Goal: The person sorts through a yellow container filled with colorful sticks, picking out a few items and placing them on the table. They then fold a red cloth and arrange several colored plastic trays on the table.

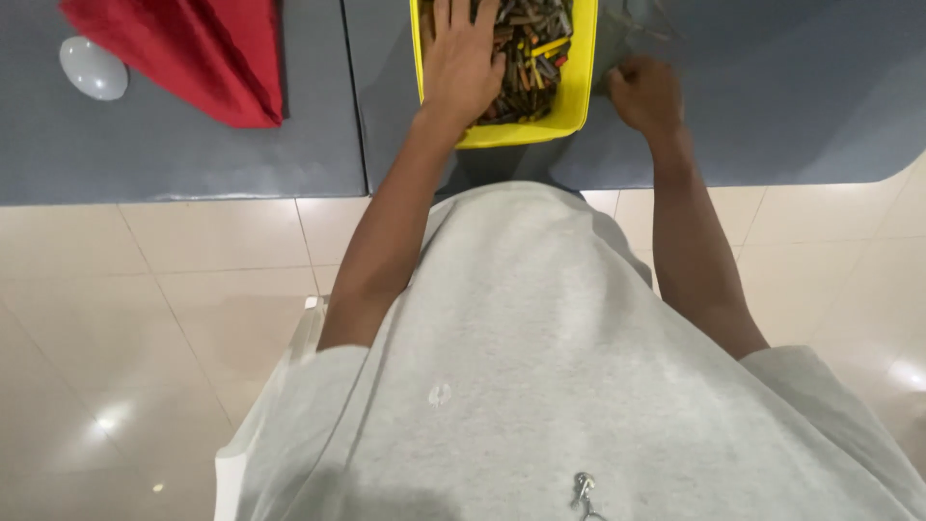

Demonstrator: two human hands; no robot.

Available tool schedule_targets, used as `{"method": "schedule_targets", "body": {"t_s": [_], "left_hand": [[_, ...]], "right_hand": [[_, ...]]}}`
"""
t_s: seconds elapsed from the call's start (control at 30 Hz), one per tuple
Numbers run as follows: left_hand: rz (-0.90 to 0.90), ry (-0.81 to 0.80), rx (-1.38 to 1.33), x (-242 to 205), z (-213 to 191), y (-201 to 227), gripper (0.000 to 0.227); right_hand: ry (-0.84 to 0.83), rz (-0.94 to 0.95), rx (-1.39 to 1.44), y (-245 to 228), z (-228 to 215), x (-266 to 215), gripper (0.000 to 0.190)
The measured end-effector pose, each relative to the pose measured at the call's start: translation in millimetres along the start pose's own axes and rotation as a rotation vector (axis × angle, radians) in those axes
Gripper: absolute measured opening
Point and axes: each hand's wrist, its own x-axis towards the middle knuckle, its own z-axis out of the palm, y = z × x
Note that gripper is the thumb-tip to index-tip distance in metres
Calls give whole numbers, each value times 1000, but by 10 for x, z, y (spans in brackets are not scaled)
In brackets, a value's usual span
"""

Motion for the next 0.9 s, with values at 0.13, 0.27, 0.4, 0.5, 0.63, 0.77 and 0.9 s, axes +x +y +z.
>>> {"method": "schedule_targets", "body": {"t_s": [0.13, 0.27, 0.4, 0.5, 0.63, 0.77, 0.9], "left_hand": [[-180, -308, 86, -23, 383, -76, 84], [-129, -285, 173, -22, 194, 65, 93], [-128, -407, 14, -65, 57, 166, 101], [37, -297, -65, -286, -141, 332, 79], [-78, -637, -76, -368, -701, 659, 52], [-3, -387, -107, -497, -803, 516, 46], [-100, -23, -23, -543, -896, 245, 49]], "right_hand": [[-39, 140, 121, -230, -101, -63, 28], [143, 23, 142, -442, -326, -90, 20], [193, -232, 277, -759, -384, -33, 19], [228, -241, 305, -1261, -577, -133, 20], [281, -344, 160, -1741, -739, -37, 18], [138, -434, 128, -1952, -615, 174, 20], [-22, -399, 101, -1922, -175, 465, 20]]}}
